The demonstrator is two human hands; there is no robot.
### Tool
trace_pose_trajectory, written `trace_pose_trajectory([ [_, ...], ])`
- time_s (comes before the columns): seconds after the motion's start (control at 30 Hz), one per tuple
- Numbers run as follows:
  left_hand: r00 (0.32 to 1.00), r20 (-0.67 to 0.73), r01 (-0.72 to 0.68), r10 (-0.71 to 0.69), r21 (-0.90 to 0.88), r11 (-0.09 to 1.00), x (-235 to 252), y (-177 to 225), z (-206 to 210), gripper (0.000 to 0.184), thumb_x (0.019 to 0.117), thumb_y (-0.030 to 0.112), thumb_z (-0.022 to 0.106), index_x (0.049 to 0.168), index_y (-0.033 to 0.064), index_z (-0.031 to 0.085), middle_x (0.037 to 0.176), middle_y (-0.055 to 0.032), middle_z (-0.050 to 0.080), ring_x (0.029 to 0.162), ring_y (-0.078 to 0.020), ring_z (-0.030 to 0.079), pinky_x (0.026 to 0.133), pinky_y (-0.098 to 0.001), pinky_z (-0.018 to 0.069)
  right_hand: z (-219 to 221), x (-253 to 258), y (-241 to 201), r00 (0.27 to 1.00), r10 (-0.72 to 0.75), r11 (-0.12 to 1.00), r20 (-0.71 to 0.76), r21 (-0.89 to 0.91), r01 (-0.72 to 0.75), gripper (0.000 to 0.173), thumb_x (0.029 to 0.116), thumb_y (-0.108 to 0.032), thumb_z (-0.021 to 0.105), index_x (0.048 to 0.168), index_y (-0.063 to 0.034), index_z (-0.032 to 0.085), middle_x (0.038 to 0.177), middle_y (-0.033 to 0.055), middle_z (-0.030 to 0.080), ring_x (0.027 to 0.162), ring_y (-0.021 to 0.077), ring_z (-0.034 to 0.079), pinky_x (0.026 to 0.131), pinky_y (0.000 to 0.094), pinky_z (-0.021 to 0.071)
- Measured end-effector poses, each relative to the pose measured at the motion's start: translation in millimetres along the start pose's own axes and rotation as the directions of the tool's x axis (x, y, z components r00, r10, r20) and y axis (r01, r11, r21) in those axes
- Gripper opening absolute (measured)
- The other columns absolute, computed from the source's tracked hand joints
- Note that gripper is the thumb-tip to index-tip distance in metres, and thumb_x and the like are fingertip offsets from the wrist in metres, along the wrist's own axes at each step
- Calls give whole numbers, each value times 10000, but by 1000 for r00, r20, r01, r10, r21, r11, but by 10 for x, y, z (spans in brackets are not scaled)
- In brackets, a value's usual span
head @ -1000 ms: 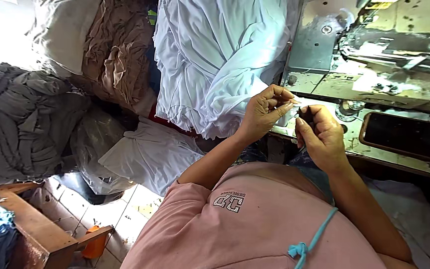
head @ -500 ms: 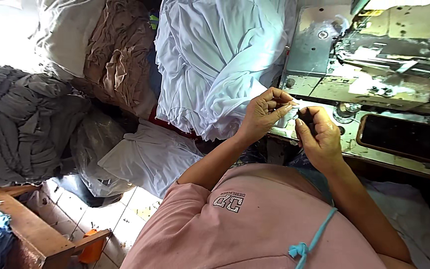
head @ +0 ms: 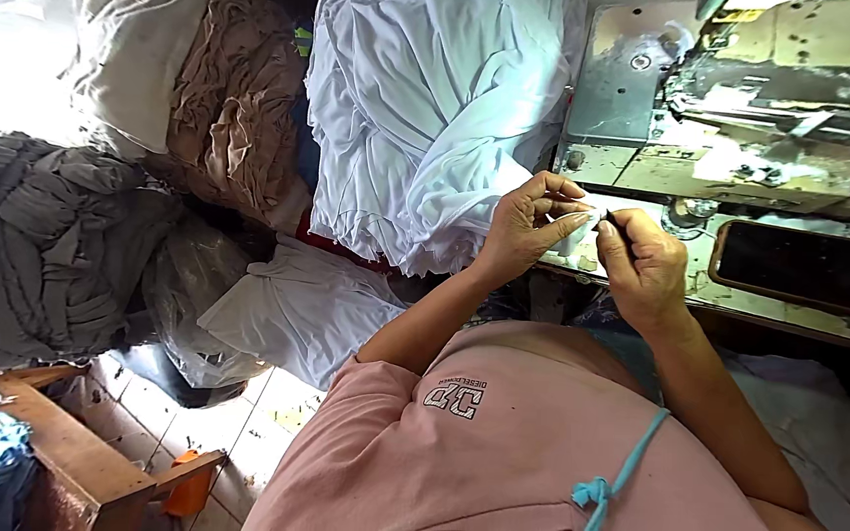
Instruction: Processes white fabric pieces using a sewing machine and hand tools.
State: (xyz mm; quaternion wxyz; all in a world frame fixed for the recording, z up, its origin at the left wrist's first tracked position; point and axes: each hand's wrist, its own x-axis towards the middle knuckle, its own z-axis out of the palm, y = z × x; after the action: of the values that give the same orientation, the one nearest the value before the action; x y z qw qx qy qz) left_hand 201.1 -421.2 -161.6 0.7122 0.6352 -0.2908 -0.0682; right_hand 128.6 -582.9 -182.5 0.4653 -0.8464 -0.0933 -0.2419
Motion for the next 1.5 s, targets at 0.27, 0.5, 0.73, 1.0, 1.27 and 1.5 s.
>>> trace_pose_trajectory([
  [0.27, 1000, -19, -1, 0, -45, 999, -12, -5, 1, 245, 882, -130, 655, 1100, -50, 574, 970, -72, 727, 855, -65, 703, 792, -236, 587, -38, -49, -39, 984, 136, 971, 112, 184, -155, 168, 1055, -157, 505, 1148, -29, 563, 786, -3, 552, 563, 22, 512, 509, 178, 457],
  [0.5, 999, -33, 40, -43, -79, 996, -6, 7, -28, 248, 882, -137, 646, 1091, -27, 570, 952, -47, 728, 841, -51, 702, 786, -226, 585, -27, -26, -47, 988, 100, 987, 121, 117, -115, 192, 1050, -159, 511, 1161, -19, 581, 770, 6, 549, 560, 29, 493, 520, 186, 441],
  [0.73, 998, -26, 46, -49, -102, 994, -9, 8, -29, 237, 887, -132, 641, 1086, -23, 574, 939, -42, 730, 827, -47, 701, 780, -224, 584, 3, -24, -51, 992, 85, 989, 88, 116, -95, 178, 1051, -143, 515, 1133, 1, 582, 786, 16, 557, 578, 20, 502, 536, 173, 448],
  [1.0, 999, -31, 25, -29, -103, 994, -16, 21, -18, 269, 861, -135, 676, 1081, -17, 576, 927, -36, 730, 816, -49, 702, 763, -223, 588, 44, -24, -72, 999, 31, 993, 12, 110, -32, 183, 1052, -131, 530, 1103, 28, 605, 798, 31, 595, 628, 8, 544, 586, 156, 476],
  [1.27, 998, -18, -67, 66, -24, 997, -17, 9, -18, 267, 848, -112, 695, 1086, -51, 591, 942, -55, 722, 805, -50, 681, 726, -214, 568, 20, -24, -103, 978, 179, 887, 109, 411, -208, 80, 1053, -138, 511, 1082, -88, 567, 725, -84, 550, 530, -23, 491, 491, 136, 441],
  [1.5, 996, -20, -85, 85, -11, 996, -17, 9, -13, 270, 850, -117, 690, 1091, -53, 584, 945, -53, 715, 817, -45, 679, 735, -210, 569, 3, -40, -63, 988, 127, 961, 83, 238, -143, 155, 1058, -159, 518, 1120, -31, 580, 769, -26, 554, 558, -5, 498, 514, 156, 448],
])
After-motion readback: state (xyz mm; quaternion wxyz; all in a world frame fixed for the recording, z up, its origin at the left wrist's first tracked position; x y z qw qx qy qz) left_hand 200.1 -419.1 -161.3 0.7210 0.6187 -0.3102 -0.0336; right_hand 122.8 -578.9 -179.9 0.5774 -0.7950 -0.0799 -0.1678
